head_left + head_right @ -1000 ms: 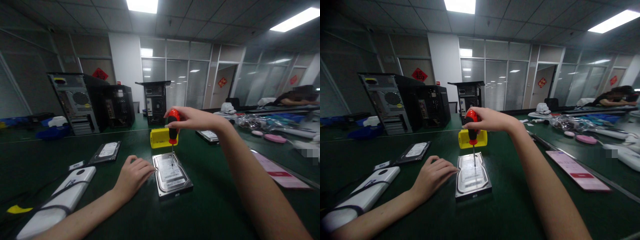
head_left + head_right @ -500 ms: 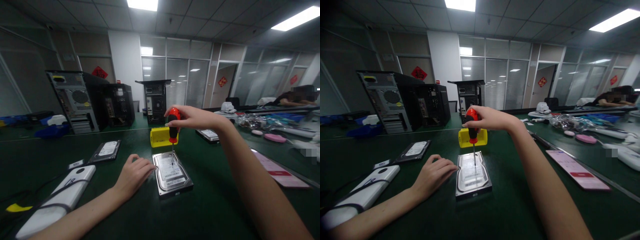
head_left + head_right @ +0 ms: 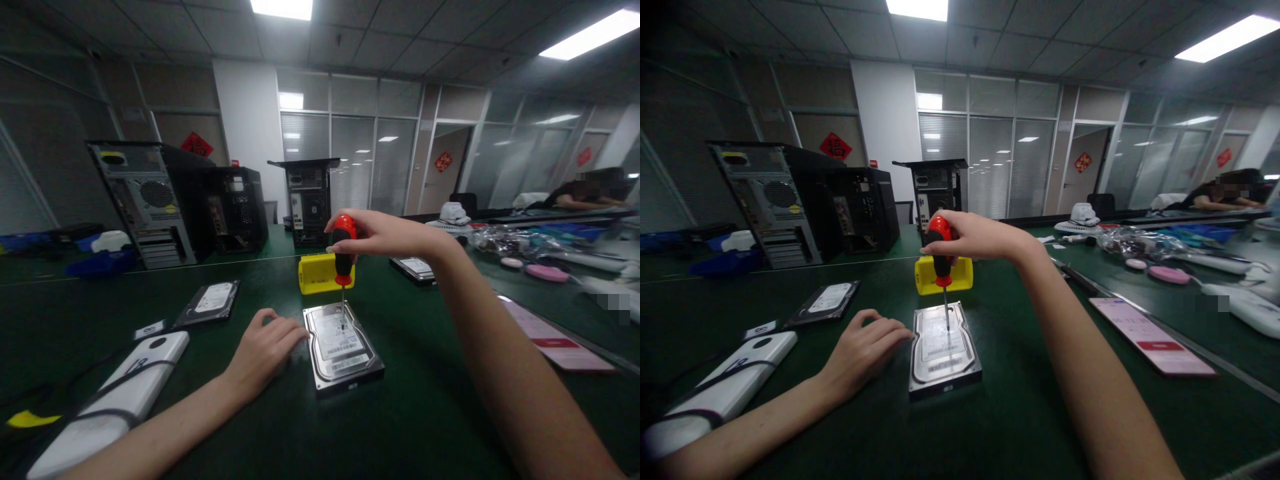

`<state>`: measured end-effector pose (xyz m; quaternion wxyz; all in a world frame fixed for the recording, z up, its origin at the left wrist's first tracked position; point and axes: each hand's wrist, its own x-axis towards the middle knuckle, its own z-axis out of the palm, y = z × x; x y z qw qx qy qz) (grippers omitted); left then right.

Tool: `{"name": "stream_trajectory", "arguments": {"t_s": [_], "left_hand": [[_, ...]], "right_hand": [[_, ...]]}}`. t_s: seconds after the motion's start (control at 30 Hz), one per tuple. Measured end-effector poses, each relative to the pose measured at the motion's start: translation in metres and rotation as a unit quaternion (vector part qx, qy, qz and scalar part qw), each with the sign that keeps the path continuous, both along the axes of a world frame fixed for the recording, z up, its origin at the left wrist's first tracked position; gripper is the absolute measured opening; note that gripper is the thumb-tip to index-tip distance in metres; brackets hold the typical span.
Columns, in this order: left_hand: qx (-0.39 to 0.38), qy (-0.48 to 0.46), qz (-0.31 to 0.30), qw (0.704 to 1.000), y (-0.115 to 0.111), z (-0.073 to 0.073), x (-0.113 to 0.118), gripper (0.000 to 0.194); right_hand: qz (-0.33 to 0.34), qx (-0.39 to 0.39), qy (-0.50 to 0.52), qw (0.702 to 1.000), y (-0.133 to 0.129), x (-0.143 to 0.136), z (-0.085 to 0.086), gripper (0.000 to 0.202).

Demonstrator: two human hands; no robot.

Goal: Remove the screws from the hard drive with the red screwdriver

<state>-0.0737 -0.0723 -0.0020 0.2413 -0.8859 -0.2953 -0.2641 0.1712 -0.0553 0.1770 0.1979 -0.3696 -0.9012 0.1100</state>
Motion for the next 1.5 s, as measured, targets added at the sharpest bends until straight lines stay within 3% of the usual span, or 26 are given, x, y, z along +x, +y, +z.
{"name": "stream_trajectory", "arguments": {"t_s": [0.37,0.8,1.5], "left_hand": [[0.046,0.022,-0.016,0.999,-0.0004,0.0000,0.0010,0.030],[0.039,0.018,-0.026,0.999,0.0003,-0.0007,-0.0029,0.033],[0.037,-0.017,-0.016,0.999,-0.0040,0.0016,0.0010,0.024]], "right_hand": [[-0.001,-0.009,0.006,1.000,0.0002,0.0002,-0.0007,0.050],[0.037,0.012,0.015,0.999,0.0070,0.0037,-0.0014,0.047],[0.012,-0.017,0.009,1.000,0.0030,0.0037,-0.0002,0.046]]}}
